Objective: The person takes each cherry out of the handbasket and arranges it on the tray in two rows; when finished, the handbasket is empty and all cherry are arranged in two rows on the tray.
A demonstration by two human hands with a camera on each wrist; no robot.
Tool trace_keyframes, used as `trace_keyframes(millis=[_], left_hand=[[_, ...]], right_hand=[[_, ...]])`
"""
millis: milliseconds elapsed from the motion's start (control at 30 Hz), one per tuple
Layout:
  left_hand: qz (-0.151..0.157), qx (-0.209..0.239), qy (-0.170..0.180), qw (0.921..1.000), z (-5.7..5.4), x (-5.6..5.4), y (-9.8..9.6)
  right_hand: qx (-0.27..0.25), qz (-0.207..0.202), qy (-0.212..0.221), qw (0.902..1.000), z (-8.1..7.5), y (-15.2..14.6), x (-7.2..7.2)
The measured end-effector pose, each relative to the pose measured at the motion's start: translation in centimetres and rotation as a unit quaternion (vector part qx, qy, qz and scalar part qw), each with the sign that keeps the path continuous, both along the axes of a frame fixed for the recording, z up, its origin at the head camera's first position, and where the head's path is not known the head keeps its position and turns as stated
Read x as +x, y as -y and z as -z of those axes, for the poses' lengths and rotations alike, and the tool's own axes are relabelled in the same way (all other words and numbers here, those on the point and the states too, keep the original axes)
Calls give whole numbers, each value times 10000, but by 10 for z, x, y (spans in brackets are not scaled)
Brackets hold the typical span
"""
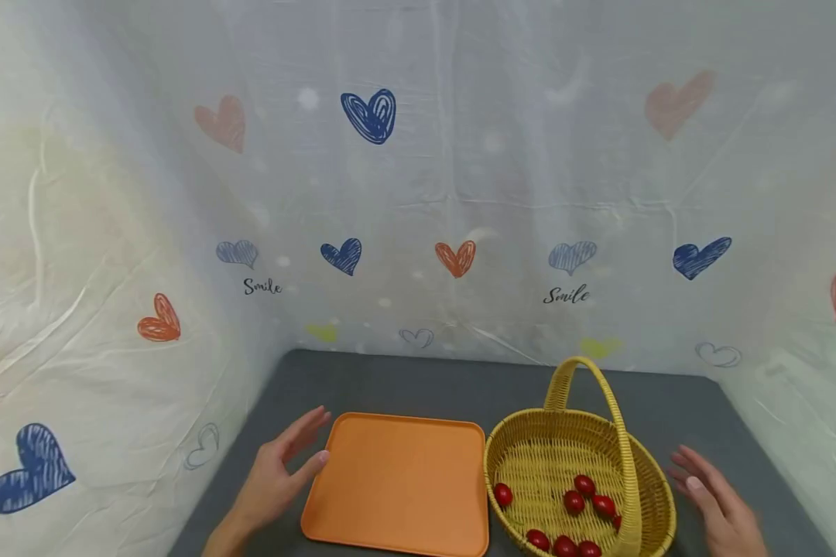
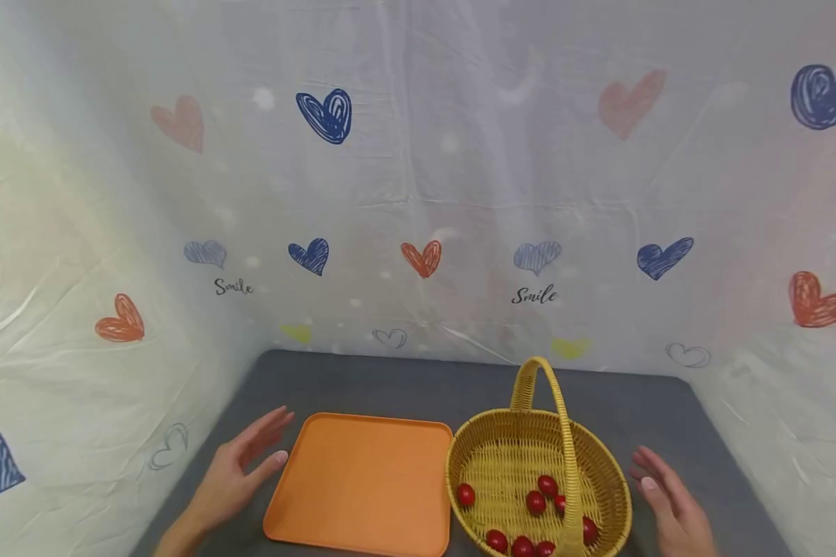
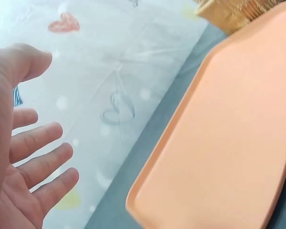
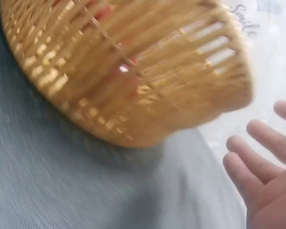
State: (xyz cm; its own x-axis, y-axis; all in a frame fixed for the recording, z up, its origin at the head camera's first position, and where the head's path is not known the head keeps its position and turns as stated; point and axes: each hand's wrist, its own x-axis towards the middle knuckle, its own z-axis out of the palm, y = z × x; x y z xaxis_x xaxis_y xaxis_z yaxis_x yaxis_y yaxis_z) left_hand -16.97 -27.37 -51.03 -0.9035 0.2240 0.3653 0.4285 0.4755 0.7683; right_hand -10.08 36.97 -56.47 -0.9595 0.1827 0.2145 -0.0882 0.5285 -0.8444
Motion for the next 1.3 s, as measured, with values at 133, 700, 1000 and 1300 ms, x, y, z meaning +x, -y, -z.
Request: trace_keyframes(millis=[133, 700, 1000, 1300], left_hand=[[471, 353, -104, 9982, -1, -6, -17], [1984, 954, 639, 9734, -3, -9, -85], [2303, 760, 905, 9659, -12, -12, -123], [2646, 230, 603, 9622, -16, -19, -163]], right_hand=[[-502, -73, 340, 9981, 7, 8, -5], [-3041, -1098, 1490, 9345, 35, 8, -10], [-2994, -1224, 1255, 9379, 37, 11, -10], [-3244, -1551, 1096, 9267, 38, 12, -12]])
